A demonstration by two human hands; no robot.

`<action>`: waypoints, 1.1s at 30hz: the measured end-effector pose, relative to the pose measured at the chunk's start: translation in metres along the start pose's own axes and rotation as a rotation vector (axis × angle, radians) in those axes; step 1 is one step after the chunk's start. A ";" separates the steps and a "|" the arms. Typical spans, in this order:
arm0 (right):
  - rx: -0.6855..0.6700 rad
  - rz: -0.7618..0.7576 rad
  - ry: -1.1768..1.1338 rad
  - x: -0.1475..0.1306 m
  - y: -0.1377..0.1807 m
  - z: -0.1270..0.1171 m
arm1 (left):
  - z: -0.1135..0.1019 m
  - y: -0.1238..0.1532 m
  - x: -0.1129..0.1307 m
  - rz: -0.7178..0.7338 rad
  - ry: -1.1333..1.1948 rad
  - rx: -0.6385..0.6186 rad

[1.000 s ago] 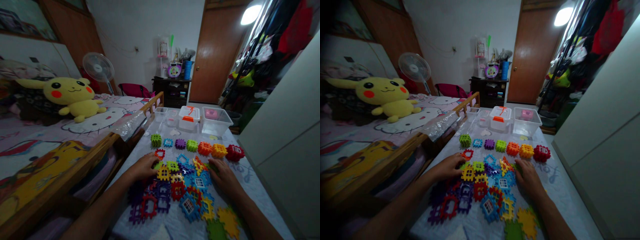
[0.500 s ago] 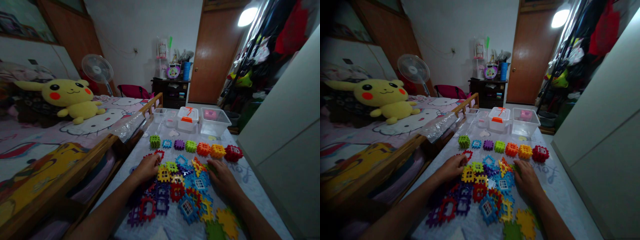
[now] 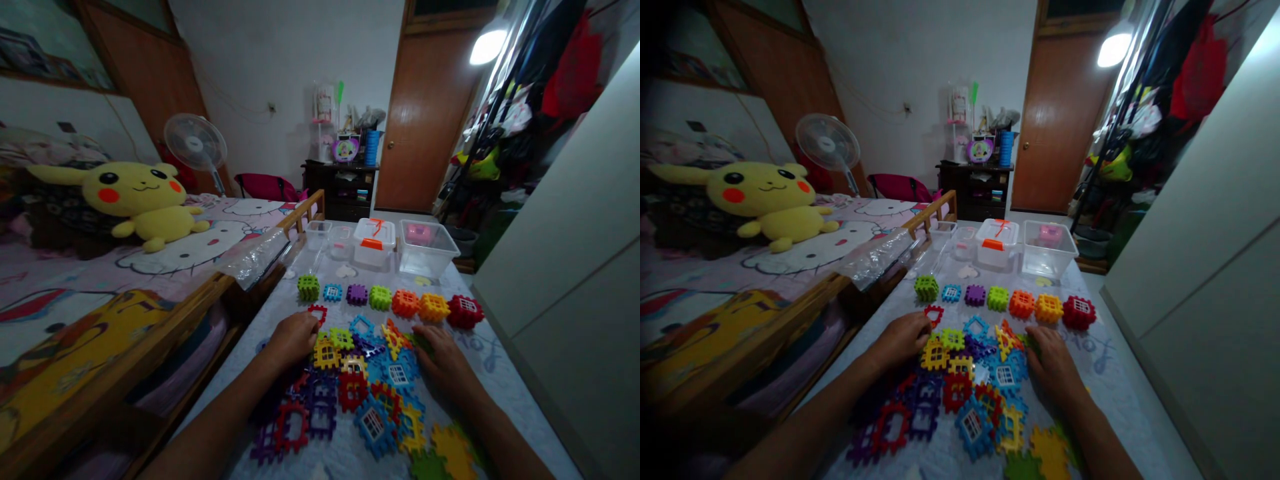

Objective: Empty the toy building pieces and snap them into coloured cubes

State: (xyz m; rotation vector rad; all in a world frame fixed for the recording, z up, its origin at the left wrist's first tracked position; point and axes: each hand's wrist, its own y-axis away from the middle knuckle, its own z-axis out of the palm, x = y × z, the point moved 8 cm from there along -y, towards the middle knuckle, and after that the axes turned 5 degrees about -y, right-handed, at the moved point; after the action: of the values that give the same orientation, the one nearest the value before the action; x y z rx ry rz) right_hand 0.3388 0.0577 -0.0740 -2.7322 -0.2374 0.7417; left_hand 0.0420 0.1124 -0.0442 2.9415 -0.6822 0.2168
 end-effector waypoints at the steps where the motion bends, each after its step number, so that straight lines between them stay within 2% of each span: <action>1: 0.000 0.001 0.001 0.000 0.000 0.000 | 0.000 -0.001 0.000 0.006 -0.014 0.006; 9: 0.005 0.010 -0.022 0.000 0.000 -0.001 | -0.017 0.001 -0.008 -0.015 -0.058 0.069; 13: -0.006 -0.002 -0.017 0.000 0.000 0.000 | -0.037 0.005 -0.007 0.021 0.008 0.209; 16: -0.017 0.000 -0.006 -0.001 0.000 0.000 | -0.043 0.013 -0.002 0.072 0.055 0.288; 22: -0.003 0.001 -0.007 -0.002 0.000 -0.001 | -0.028 0.027 0.000 0.142 0.208 0.122; 24: -0.001 -0.001 -0.005 -0.001 0.000 -0.001 | -0.029 0.029 -0.005 0.132 0.239 0.103; 29: -0.001 -0.005 0.013 -0.001 -0.001 0.000 | -0.019 0.021 -0.009 0.066 0.166 -0.043; 33: 0.010 -0.011 -0.003 -0.001 0.000 -0.001 | -0.015 0.016 -0.006 0.000 0.129 -0.046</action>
State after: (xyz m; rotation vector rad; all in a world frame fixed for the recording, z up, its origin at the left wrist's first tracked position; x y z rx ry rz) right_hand 0.3382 0.0572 -0.0732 -2.7185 -0.2480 0.7419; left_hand 0.0280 0.1029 -0.0291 2.8540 -0.6601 0.3826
